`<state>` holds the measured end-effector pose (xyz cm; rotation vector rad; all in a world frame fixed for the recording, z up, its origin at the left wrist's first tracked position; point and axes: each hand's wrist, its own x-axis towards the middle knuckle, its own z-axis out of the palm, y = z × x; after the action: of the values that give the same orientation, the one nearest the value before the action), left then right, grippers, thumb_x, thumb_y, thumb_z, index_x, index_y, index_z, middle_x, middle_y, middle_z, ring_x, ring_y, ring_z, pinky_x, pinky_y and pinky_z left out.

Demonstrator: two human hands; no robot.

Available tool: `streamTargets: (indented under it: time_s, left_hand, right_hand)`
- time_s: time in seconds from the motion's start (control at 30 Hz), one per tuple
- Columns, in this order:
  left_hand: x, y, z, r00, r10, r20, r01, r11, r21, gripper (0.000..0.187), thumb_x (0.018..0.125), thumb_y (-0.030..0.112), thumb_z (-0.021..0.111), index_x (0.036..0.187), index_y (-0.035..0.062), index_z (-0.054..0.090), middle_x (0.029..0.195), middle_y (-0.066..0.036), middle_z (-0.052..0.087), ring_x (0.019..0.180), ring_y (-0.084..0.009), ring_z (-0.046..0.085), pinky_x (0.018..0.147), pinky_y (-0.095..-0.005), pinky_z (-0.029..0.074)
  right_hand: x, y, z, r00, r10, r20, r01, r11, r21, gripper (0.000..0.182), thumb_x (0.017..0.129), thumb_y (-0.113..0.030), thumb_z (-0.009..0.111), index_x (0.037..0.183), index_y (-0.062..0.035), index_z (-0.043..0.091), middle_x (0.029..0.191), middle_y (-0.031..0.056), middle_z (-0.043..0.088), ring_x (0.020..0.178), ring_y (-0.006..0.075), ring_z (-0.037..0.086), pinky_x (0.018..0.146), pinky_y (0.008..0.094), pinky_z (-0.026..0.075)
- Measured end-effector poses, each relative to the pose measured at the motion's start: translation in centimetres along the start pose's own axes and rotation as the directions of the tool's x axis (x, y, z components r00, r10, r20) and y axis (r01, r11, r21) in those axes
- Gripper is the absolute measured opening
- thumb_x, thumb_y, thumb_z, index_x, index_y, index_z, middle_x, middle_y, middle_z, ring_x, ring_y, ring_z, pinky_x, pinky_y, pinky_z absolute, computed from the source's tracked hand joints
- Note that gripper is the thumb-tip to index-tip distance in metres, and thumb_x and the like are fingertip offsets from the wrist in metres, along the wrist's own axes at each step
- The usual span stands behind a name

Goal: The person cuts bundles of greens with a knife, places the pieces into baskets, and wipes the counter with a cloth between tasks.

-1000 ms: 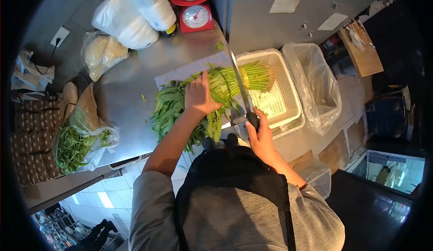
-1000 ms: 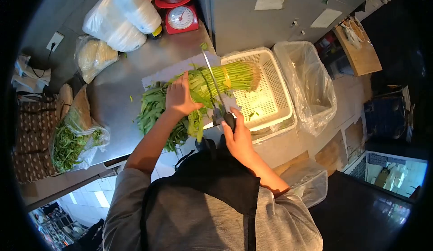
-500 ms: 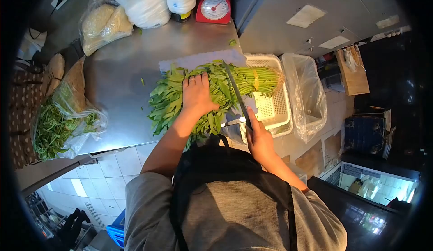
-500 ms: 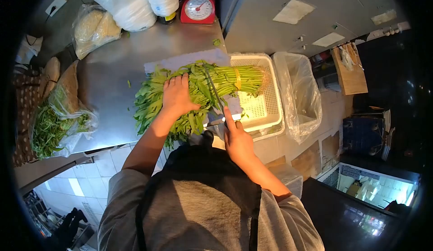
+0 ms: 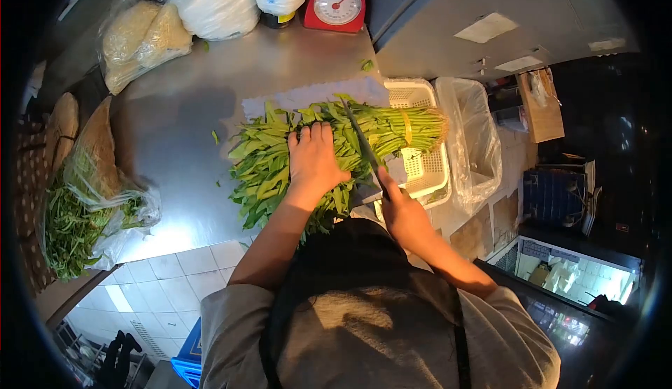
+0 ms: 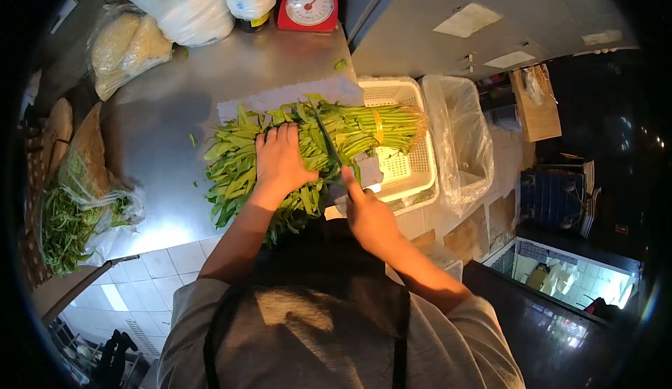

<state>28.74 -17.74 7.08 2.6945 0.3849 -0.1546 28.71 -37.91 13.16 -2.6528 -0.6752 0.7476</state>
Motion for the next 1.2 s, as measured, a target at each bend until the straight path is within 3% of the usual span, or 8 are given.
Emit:
streamTargets:
  time_s: [0.23, 0.37, 0.6, 0.63, 0.83, 0.97, 1.07, 1.2]
  left_hand:
    - [0.0, 0.1, 0.2, 1.0, -0.005, -0.021, 0.005, 1.0, 0.024, 0.095, 0.051, 0.046, 0.083, 0.125, 0.0016, 0.043, 0.119, -0.01, 0.05, 0.114, -0.0252, 0.047, 0.101, -0.0442, 0.029]
    - [-0.1, 0.1, 0.5, 1.0, -0.004, -0.017, 0.004, 0.999, 0.037, 0.097, 0.05, 0.045, 0.082, 0.126, 0.0005, 0.042, 0.122, -0.012, 0.05, 0.116, -0.0268, 0.045, 0.101, -0.0427, 0.03]
    - [0.0, 0.1, 0.5, 1.0, -0.002, -0.021, 0.003, 0.999, 0.034, 0.094, 0.051, 0.045, 0.082, 0.124, 0.001, 0.043, 0.122, -0.012, 0.05, 0.117, -0.0275, 0.045, 0.102, -0.0431, 0.03]
    - [0.0, 0.2, 0.5, 1.0, -0.006, -0.024, 0.007, 0.999, 0.041, 0.094, 0.051, 0.045, 0.082, 0.124, 0.0011, 0.043, 0.122, -0.011, 0.05, 0.117, -0.0275, 0.045, 0.102, -0.0432, 0.03]
    - [0.2, 0.3, 1.0, 0.999, -0.004, -0.048, 0.008, 0.998, 0.069, 0.093, 0.051, 0.043, 0.083, 0.124, 0.0012, 0.043, 0.119, -0.011, 0.051, 0.115, -0.0272, 0.046, 0.101, -0.0455, 0.03]
    - [0.1, 0.3, 0.9, 0.999, -0.008, -0.031, 0.01, 0.998, 0.06, 0.092, 0.051, 0.043, 0.083, 0.124, 0.0012, 0.043, 0.119, -0.011, 0.051, 0.115, -0.0272, 0.046, 0.101, -0.0449, 0.03]
    - [0.1, 0.4, 0.8, 1.0, -0.015, -0.011, 0.016, 0.997, 0.073, 0.093, 0.051, 0.044, 0.083, 0.124, 0.0011, 0.043, 0.119, -0.012, 0.051, 0.115, -0.0273, 0.046, 0.101, -0.0446, 0.03]
    - [0.2, 0.3, 1.3, 0.999, 0.004, -0.038, -0.001, 0.997, 0.082, 0.093, 0.051, 0.046, 0.082, 0.123, 0.0012, 0.043, 0.119, -0.012, 0.051, 0.115, -0.0271, 0.046, 0.1, -0.0445, 0.03]
  right_hand:
    - [5.6, 0.4, 2.0, 0.971, -0.184, -0.153, 0.191, 0.981, 0.032, 0.058, 0.087, -0.007, 0.053, 0.14, -0.0127, 0.029, 0.097, 0.0292, 0.059, 0.084, 0.0447, 0.058, 0.071, 0.0474, 0.047]
    - [1.0, 0.0, -1.3, 0.998, -0.039, 0.057, 0.036, 0.998, 0.052, 0.058, 0.086, -0.006, 0.053, 0.139, -0.0123, 0.029, 0.099, 0.0279, 0.06, 0.085, 0.0451, 0.058, 0.071, 0.047, 0.047]
    - [5.4, 2.2, 5.6, 0.988, -0.077, -0.134, 0.087, 0.994, 0.068, 0.061, 0.086, -0.008, 0.055, 0.14, -0.0133, 0.028, 0.098, 0.0281, 0.059, 0.084, 0.0457, 0.058, 0.072, 0.0485, 0.047]
    - [5.5, 2.6, 5.8, 0.958, -0.181, -0.225, 0.197, 0.979, 0.051, 0.06, 0.088, -0.015, 0.052, 0.143, -0.017, 0.025, 0.088, 0.027, 0.058, 0.074, 0.0437, 0.058, 0.066, 0.0511, 0.047]
    - [4.1, 2.4, 2.7, 0.982, -0.168, -0.085, 0.176, 0.98, 0.09, 0.061, 0.088, -0.014, 0.051, 0.143, -0.0165, 0.025, 0.086, 0.0261, 0.058, 0.074, 0.043, 0.059, 0.065, 0.0505, 0.047]
    - [6.3, 3.4, 6.2, 0.973, -0.166, -0.162, 0.182, 0.979, 0.094, 0.058, 0.087, -0.009, 0.052, 0.139, -0.0124, 0.028, 0.102, 0.0288, 0.058, 0.083, 0.0456, 0.058, 0.069, 0.0499, 0.047]
    - [4.1, 2.0, 2.2, 0.994, -0.107, -0.009, 0.108, 0.99, 0.094, 0.057, 0.087, -0.008, 0.052, 0.139, -0.0124, 0.029, 0.105, 0.0289, 0.057, 0.085, 0.0456, 0.058, 0.071, 0.0498, 0.047]
    - [5.7, 4.2, 7.2, 0.948, -0.187, -0.257, 0.226, 0.965, 0.13, 0.059, 0.087, -0.013, 0.051, 0.141, -0.0175, 0.029, 0.093, 0.0268, 0.059, 0.078, 0.0434, 0.059, 0.068, 0.0498, 0.047]
